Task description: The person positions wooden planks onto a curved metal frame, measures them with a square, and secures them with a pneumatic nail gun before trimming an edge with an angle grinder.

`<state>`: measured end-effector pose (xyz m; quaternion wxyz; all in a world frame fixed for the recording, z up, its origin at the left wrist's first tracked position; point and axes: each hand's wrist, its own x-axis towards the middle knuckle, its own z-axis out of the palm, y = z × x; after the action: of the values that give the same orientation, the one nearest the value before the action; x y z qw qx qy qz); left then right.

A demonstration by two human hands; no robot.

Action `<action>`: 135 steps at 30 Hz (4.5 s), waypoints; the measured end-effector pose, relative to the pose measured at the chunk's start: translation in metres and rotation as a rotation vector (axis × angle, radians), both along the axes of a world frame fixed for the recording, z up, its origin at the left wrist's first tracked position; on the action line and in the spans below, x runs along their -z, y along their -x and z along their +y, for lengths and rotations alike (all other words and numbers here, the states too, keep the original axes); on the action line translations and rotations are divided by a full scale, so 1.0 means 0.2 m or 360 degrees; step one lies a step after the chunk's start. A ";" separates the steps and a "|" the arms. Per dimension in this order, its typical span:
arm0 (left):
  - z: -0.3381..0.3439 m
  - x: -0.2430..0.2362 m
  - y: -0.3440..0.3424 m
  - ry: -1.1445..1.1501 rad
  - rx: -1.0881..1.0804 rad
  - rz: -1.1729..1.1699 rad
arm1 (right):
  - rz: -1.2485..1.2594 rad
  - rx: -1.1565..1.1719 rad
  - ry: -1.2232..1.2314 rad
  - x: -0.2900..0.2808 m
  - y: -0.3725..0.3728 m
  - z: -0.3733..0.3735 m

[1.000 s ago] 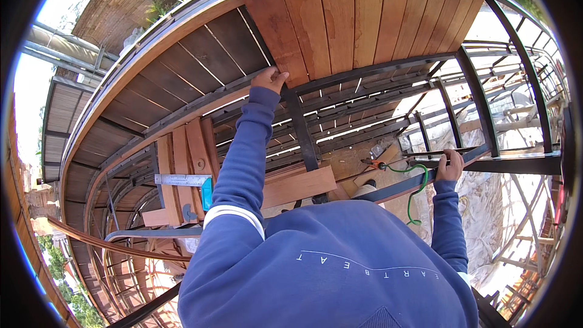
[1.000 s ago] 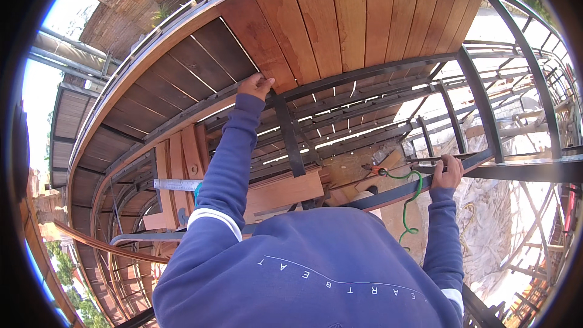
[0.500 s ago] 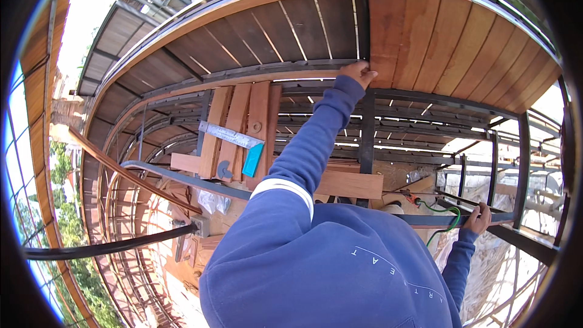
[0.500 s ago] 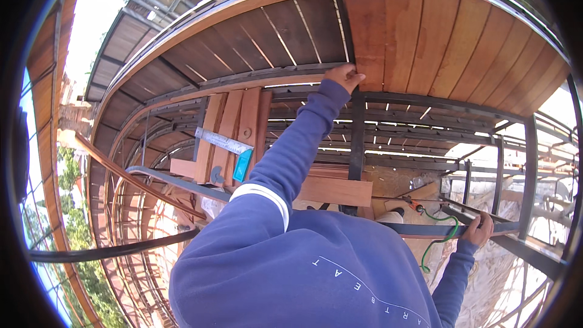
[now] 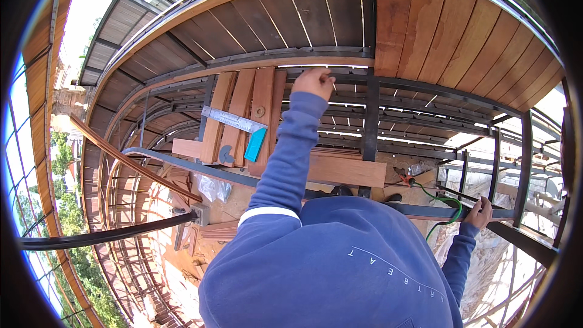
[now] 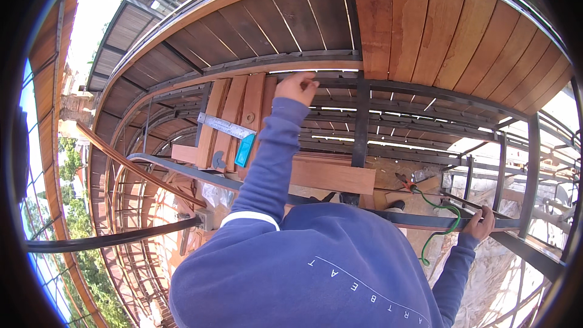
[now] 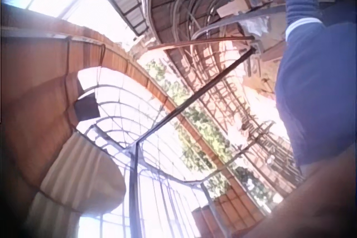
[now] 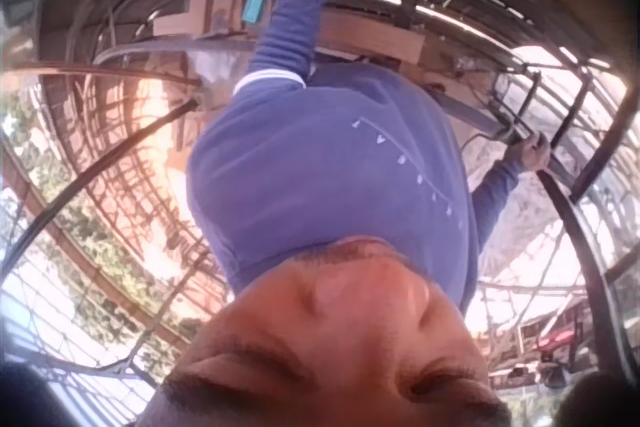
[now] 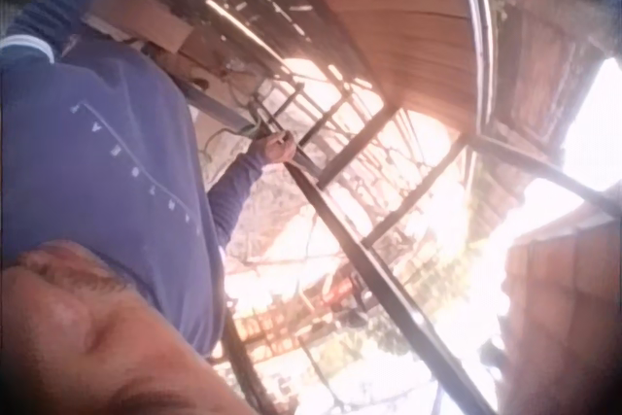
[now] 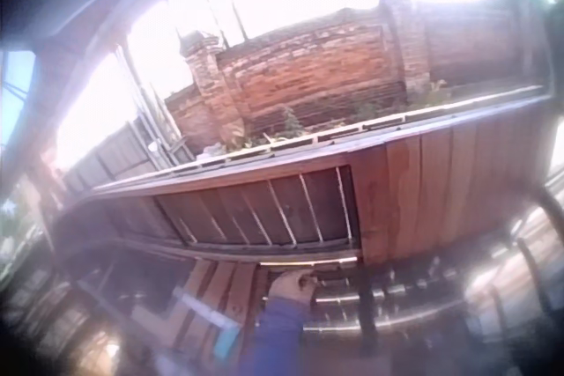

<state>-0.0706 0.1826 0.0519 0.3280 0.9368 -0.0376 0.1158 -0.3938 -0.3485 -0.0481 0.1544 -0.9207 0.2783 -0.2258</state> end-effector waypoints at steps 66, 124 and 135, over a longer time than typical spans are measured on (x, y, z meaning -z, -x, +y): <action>0.78 0.00 0.20 -0.1205 -0.0355 0.0887 | -0.0328 0.0046 -0.0013 -0.19 0.01 0.08; -0.50 -1.09 -0.73 -0.0454 0.0806 -0.0606 | -0.1208 -0.0884 -0.0783 -1.20 -1.92 1.28; -0.50 -1.07 -0.71 -0.0252 0.0754 -0.0579 | -0.1211 -0.0777 -0.0465 -1.25 -1.93 1.32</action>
<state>0.0721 0.0821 0.2653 0.2596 0.8885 -0.3220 0.1986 -0.0072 -0.0838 0.2011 0.4218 -0.7797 0.0061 -0.4627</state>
